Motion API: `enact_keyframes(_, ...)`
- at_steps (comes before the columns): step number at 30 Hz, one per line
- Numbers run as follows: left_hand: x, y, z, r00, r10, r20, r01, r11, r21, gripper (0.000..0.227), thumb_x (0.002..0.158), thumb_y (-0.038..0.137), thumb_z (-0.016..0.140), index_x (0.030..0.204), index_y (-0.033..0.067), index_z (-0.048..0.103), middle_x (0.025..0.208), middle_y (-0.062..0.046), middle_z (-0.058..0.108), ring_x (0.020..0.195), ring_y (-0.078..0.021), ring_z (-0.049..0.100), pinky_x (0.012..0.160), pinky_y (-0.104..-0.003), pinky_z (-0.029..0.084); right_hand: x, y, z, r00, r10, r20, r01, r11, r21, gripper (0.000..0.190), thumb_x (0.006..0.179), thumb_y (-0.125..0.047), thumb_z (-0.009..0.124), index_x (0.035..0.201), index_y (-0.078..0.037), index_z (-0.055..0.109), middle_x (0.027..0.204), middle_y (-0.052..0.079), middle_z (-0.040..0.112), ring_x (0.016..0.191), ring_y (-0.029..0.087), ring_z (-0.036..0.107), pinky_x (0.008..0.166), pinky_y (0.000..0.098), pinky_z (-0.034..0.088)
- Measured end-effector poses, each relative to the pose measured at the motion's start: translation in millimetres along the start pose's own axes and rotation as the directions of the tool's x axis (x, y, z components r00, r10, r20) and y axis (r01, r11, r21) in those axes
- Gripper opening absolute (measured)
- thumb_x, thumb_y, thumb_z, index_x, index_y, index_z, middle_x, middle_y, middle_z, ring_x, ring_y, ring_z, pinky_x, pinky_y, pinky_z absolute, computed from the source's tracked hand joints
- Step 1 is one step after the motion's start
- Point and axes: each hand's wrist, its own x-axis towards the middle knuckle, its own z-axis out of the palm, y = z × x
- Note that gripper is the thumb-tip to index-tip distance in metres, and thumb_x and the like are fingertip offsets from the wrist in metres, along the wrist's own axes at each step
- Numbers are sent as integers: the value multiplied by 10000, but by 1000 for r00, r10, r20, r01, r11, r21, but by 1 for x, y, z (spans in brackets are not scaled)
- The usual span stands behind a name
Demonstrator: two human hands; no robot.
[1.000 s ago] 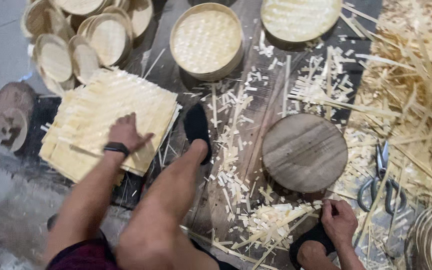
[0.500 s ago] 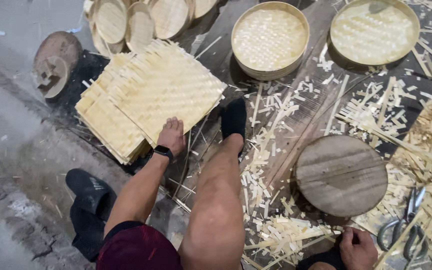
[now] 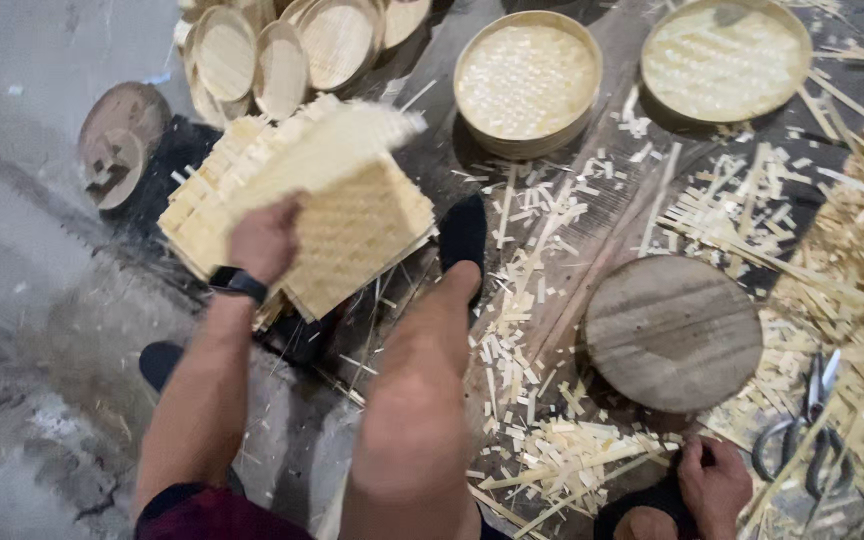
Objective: The person fits a woven bamboo sheet into a circular frame using a wooden mold and trims the excess bamboo strips with scissors.
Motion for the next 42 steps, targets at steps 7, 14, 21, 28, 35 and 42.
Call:
enact_keyframes(7,-52,182,-104,644,734,-216,-735,672,95,278,979,-6,566,1214,83,683,1163,-154,729,1068,-346,704,888,-427,569,-1,-2,4,999,31,-17,-31,999,12,215,935,-275,715,927,-61,734,881,137,675,825,333,670,762,409,535)
enact_keyframes(14,-76,253,110,132,934,332,-984,163,-68,633,915,-8,508,1520,174,476,1579,-151,417,1456,-307,392,1201,-464,299,38,-6,-22,906,302,296,-402,394,827,504,1097,-459,458,1164,-35,723,1083,131,753,993,234,718,902,368,547)
enact_keyframes(21,-122,246,305,-46,892,449,-983,39,-178,502,923,214,660,1406,279,537,1564,-40,449,1453,-264,416,1223,-519,287,100,-33,-51,826,345,445,-563,482,671,293,973,-203,703,1172,12,709,1031,98,717,836,144,633,721,301,530)
enact_keyframes(28,-50,272,337,888,415,198,-345,886,-310,660,723,292,913,1200,-109,696,1146,-279,705,1040,-387,638,865,-591,544,98,-43,-36,819,413,398,-543,333,771,292,887,-114,741,1150,7,704,993,48,757,808,94,692,700,263,579)
enact_keyframes(35,-26,257,357,742,138,656,354,750,-559,303,762,108,898,1004,-16,764,970,-110,781,808,-151,729,741,-296,632,95,-42,-32,839,436,326,-522,475,708,269,906,-131,757,1126,21,725,953,62,767,777,90,674,691,254,561)
enact_keyframes(42,-46,294,311,831,171,529,197,799,-568,643,660,167,889,1244,17,665,1096,-135,773,956,-197,762,875,-355,641,96,-41,-33,836,443,323,-519,448,728,247,904,-124,746,1103,20,715,922,71,761,735,83,680,651,254,562)
